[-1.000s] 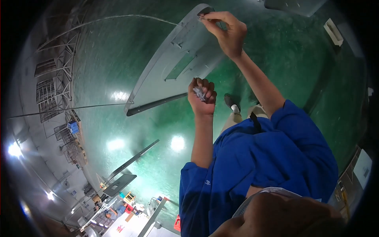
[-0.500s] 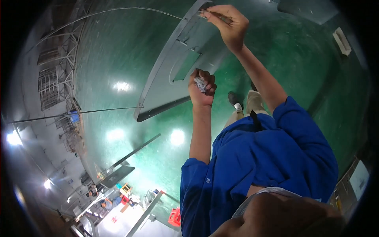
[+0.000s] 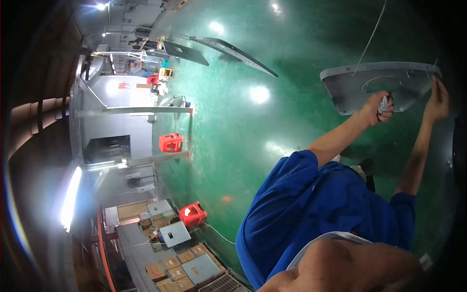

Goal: The person places precise marks on various metal plates hanging from a rack, using a white marker.

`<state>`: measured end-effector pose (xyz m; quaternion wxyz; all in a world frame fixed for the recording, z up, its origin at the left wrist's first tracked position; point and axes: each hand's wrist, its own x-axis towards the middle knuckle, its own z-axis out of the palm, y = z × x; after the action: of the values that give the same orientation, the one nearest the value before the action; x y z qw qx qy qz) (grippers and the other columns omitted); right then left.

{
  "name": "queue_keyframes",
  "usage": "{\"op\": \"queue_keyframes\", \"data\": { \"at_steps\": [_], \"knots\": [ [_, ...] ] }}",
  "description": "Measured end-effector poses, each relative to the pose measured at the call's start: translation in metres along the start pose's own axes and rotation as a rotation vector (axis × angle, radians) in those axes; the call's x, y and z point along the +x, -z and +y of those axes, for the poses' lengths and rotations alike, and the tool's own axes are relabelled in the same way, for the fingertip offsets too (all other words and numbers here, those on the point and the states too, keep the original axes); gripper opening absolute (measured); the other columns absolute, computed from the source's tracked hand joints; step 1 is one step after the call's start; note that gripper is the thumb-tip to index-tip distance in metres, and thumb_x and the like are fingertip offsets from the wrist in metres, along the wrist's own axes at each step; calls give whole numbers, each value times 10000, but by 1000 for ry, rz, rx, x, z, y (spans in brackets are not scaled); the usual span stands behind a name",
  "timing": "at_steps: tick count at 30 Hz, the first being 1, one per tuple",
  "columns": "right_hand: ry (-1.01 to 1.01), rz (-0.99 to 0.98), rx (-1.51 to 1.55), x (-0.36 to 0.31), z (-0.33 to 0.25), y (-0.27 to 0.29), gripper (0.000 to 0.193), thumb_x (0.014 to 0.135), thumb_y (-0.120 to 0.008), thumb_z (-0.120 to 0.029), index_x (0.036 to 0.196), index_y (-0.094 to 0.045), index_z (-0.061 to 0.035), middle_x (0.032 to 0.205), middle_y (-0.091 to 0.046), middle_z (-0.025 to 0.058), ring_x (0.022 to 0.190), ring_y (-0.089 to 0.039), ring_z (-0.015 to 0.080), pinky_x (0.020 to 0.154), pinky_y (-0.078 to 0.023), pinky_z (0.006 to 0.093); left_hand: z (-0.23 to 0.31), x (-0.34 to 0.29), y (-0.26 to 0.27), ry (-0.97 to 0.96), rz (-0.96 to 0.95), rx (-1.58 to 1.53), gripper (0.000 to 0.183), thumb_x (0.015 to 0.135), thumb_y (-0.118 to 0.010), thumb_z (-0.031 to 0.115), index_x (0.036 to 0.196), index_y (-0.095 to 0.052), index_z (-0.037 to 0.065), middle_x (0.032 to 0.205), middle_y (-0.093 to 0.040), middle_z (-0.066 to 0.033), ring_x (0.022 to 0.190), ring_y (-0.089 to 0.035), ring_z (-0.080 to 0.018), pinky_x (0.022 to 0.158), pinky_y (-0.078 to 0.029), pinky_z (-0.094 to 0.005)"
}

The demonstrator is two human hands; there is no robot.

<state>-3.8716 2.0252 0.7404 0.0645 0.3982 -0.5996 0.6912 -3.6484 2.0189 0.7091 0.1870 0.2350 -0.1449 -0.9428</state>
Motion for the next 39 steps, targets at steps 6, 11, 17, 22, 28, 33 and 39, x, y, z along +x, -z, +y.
{"op": "queue_keyframes", "data": {
  "at_steps": [6, 11, 17, 22, 28, 33, 39],
  "knots": [
    [-260, -329, 63, -26, -44, 23, 149, 764, -671, -54, 909, -655, -19, 903, -642, 41, 837, -588, 117, 750, -468, 240, -4, 1, -6, -63, 69, 64, 239, 824, -468, 314, 717, -488, 101, 590, -460, -51, 428, -375, -134, 324, -213, -228],
    [206, -944, -195, -53, -119, 0, 196, 640, -636, -187, 796, -646, -69, 899, -582, 49, 883, -541, 252, 751, -457, 345, 3, -18, -40, -205, 317, 67, 248, 884, -416, 358, 909, -528, 139, 689, -532, 4, 505, -496, -93, 331, -296, -202],
    [461, -909, -377, -41, -105, 28, 246, 510, -673, -156, 750, -655, -108, 848, -582, -22, 891, -514, 176, 742, -440, 303, -14, 1, -57, -100, 87, -123, 238, 892, -399, 339, 865, -551, 157, 707, -571, 49, 532, -522, -65, 328, -297, -208],
    [330, -853, -307, -39, -105, 44, 114, 670, -641, -123, 775, -640, -81, 783, -567, 11, 786, -521, 198, 716, -446, 324, -26, 6, -73, -134, 188, -135, 222, 883, -422, 315, 850, -549, 137, 711, -572, 30, 553, -531, -73, 330, -298, -210],
    [-161, -751, 55, -30, -115, 58, 133, 705, -667, -34, 833, -637, -47, 780, -599, 45, 751, -560, 176, 661, -456, 277, -23, 1, -69, -83, -19, -80, 199, 865, -456, 285, 817, -550, 116, 674, -516, 6, 527, -442, -93, 330, -240, -199],
    [-399, -314, 285, -11, -81, 53, 115, 770, -636, 21, 882, -610, 27, 873, -630, 59, 852, -592, 114, 722, -479, 226, -22, 4, -70, -103, -39, -170, 203, 866, -444, 253, 778, -544, 101, 654, -471, -10, 504, -371, -118, 332, -226, -211],
    [-174, -72, 497, -22, -45, 54, 163, 759, -582, 120, 907, -595, 54, 935, -622, 132, 887, -617, 198, 797, -506, 281, -20, 7, -52, -156, -70, -104, 207, 883, -424, 230, 757, -509, 89, 630, -441, -41, 503, -364, -124, 327, -235, -206]
  ]
}}
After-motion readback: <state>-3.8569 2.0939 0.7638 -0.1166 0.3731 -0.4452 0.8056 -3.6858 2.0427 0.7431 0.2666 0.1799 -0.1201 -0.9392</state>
